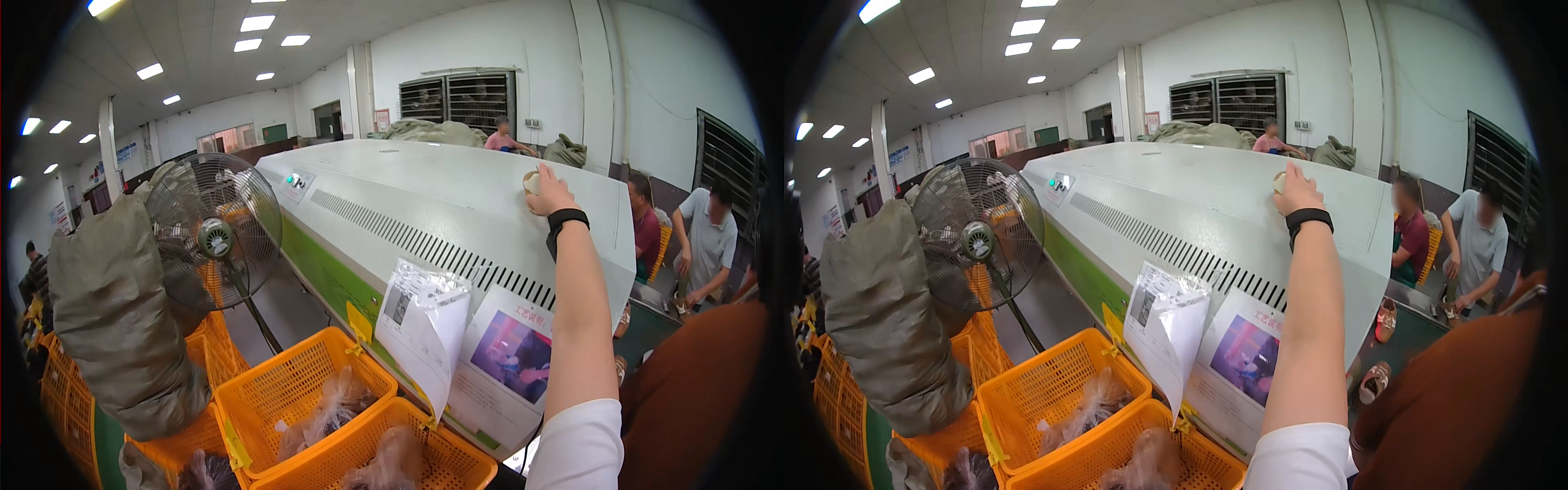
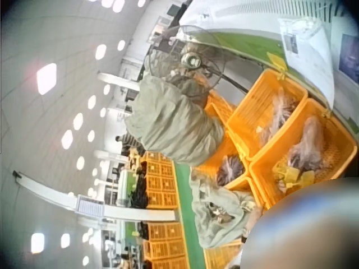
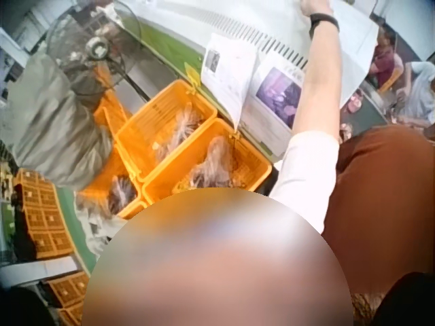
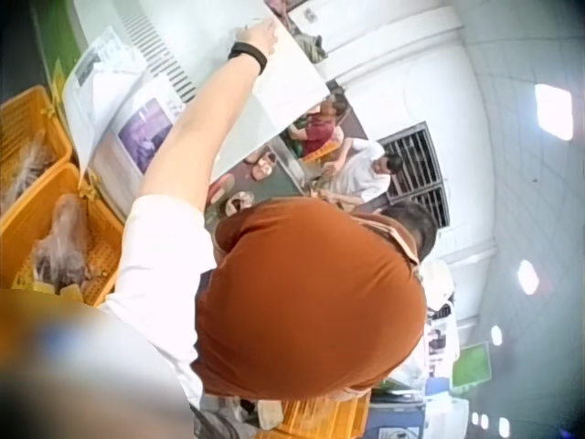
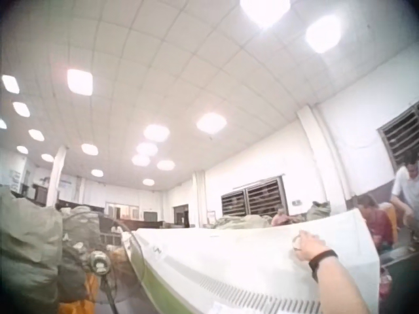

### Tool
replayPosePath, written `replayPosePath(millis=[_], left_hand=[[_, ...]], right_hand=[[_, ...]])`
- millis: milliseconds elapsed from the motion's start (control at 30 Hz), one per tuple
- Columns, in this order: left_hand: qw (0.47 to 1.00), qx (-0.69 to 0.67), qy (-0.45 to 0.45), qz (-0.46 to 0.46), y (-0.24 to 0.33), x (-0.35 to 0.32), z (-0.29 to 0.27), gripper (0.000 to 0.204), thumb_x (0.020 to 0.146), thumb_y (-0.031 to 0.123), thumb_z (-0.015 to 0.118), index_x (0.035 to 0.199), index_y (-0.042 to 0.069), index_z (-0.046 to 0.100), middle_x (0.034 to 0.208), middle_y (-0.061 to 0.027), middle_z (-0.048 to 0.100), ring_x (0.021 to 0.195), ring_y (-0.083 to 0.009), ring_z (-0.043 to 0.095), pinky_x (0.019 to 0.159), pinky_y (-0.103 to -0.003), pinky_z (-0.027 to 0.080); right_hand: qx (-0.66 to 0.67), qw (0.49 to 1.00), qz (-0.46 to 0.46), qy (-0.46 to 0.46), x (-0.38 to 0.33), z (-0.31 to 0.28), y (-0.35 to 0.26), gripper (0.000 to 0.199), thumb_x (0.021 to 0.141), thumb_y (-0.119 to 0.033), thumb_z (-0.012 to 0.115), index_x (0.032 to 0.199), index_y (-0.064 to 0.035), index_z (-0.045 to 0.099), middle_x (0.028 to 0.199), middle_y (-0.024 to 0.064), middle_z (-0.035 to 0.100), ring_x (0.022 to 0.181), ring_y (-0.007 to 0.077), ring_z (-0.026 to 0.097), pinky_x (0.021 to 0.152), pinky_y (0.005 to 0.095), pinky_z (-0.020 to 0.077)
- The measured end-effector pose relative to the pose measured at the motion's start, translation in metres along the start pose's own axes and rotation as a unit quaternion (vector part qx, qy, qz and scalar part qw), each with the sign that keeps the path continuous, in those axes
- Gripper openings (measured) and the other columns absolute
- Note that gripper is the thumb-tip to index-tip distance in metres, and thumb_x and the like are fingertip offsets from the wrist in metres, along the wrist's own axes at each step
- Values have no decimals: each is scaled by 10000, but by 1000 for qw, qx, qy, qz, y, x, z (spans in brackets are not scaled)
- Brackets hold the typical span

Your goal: The person picks up brown and white shoes from a sack, places them into yellow crates, and moves them along a conveyor belt. They handle the shoes one at a time, arranging them on the belt and in crates while other workers are visible in the background.

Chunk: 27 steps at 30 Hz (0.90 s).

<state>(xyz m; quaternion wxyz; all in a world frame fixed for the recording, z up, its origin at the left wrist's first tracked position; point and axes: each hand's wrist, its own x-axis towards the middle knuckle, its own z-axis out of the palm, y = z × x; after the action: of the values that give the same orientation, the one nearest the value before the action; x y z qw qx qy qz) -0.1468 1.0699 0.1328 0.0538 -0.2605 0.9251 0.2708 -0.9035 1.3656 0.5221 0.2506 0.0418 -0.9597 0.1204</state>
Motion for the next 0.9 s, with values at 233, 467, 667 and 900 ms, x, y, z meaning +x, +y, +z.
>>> replayPosePath(millis=[233,467,667,900], left_hand=[[1000,3,-20,-4,32,13,-16,451,829,186,569,1242,42,459,741,-223,570,642,-379,555,540,-459,429],[995,18,-83,44,60,22,-41,349,851,175,542,1182,65,517,841,-262,596,743,-430,573,627,-495,451],[954,21,-49,293,83,53,-38,385,794,77,555,1176,45,523,813,-225,593,739,-393,576,673,-458,475],[880,-50,-30,471,120,56,-35,456,790,62,600,1232,34,492,919,-215,588,829,-367,574,716,-398,484]], right_hand=[[22,997,-73,26,2,-14,8,456,723,-320,655,1116,-96,599,1043,136,634,993,304,589,869,384,469],[83,977,-128,149,-76,-44,-27,276,735,-271,623,975,-140,661,948,115,662,913,303,624,790,399,501],[234,893,-207,324,-298,-49,-62,158,728,-163,684,776,-74,562,752,96,530,693,307,570,584,397,441],[272,905,-275,177,-556,-88,-32,188,630,-54,734,691,-57,557,720,92,579,635,280,572,559,352,464]])
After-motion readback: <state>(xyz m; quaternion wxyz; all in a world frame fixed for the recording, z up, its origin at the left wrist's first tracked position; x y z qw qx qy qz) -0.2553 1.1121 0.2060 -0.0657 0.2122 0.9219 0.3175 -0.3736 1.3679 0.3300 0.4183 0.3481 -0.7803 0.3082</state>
